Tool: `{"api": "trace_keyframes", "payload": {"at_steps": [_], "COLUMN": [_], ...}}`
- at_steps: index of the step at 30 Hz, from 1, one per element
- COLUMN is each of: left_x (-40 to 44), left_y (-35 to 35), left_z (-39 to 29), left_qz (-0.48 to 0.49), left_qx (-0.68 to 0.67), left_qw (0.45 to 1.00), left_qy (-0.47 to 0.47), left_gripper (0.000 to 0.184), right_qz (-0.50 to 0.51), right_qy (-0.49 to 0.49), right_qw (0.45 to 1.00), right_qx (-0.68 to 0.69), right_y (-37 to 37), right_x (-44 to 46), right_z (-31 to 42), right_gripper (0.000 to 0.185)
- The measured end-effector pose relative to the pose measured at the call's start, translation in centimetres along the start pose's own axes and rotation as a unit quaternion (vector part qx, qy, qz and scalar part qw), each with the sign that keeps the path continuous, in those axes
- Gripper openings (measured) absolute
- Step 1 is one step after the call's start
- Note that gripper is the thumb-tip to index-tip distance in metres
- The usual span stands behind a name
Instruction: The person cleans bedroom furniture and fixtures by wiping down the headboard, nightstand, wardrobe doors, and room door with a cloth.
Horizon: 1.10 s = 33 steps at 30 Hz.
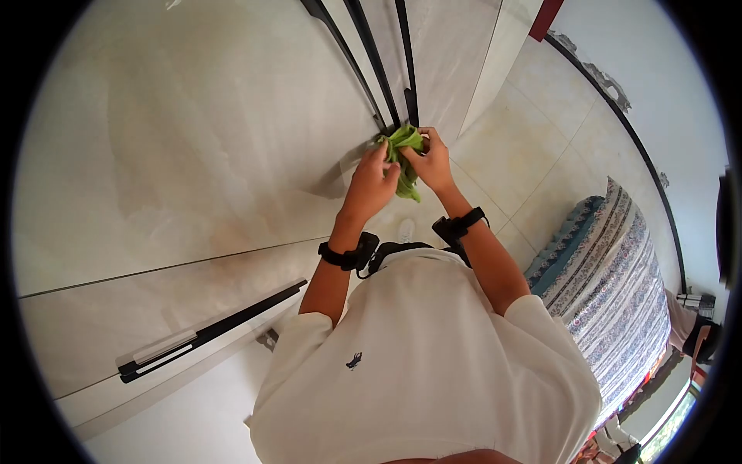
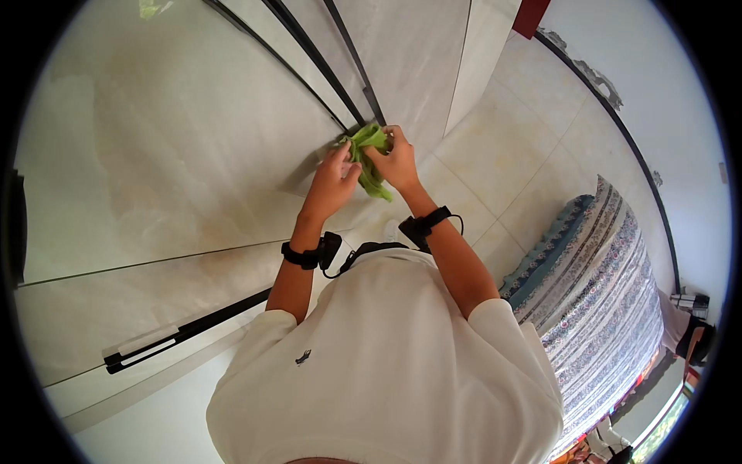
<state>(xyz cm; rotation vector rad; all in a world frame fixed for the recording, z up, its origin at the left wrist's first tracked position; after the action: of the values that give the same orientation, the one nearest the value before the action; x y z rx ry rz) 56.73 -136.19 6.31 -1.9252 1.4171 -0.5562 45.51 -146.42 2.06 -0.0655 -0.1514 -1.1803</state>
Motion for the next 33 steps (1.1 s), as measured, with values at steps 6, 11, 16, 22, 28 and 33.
{"api": "trace_keyframes", "payload": {"at_steps": [6,11,16,22,28,33], "left_x": [-1.4,-0.3,0.7,1.7,1.7,0.3], "left_y": [-4.3,-5.8,-4.5,-4.2,-2.8,-2.8], "left_z": [-5.5,-6.5,-4.4,-3.4,-3.6,-2.7], "left_qz": [-0.163,-0.121,-0.122,-0.237,-0.363,-0.310], "left_qx": [0.044,-0.063,-0.032,0.078,0.079,0.129], "left_qw": [0.973,0.988,0.990,0.963,0.926,0.942], "left_qy": [0.158,0.068,0.060,0.102,0.071,0.004], "left_gripper": [0.055,0.053,0.047,0.045,0.039,0.025], "right_qz": [0.042,0.089,0.115,0.206,0.216,0.210], "right_qy": [-0.035,-0.090,-0.052,0.078,0.053,-0.009], "right_qw": [0.990,0.987,0.992,0.965,0.962,0.977], "right_qx": [0.131,0.096,0.022,0.142,0.160,-0.044], "right_y": [0.4,1.3,0.6,0.9,1.2,1.9], "right_x": [1.1,1.5,0.1,0.1,-1.2,-2.3], "right_z": [7.3,8.5,4.2,1.3,1.2,-0.4], "right_gripper": [0.038,0.038,0.035,0.046,0.045,0.040]}}
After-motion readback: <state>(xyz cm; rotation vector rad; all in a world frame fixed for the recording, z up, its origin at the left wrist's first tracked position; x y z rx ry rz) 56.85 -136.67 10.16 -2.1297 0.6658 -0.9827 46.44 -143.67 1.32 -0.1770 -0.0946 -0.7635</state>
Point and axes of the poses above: each hand's wrist, its own x-axis towards the middle knuckle, its own y-axis out of the palm, z = x × y, the point moved 5 cm from there along x, towards the middle knuckle, and after that the axes turned 11 degrees about x, right-handed, at the moved point
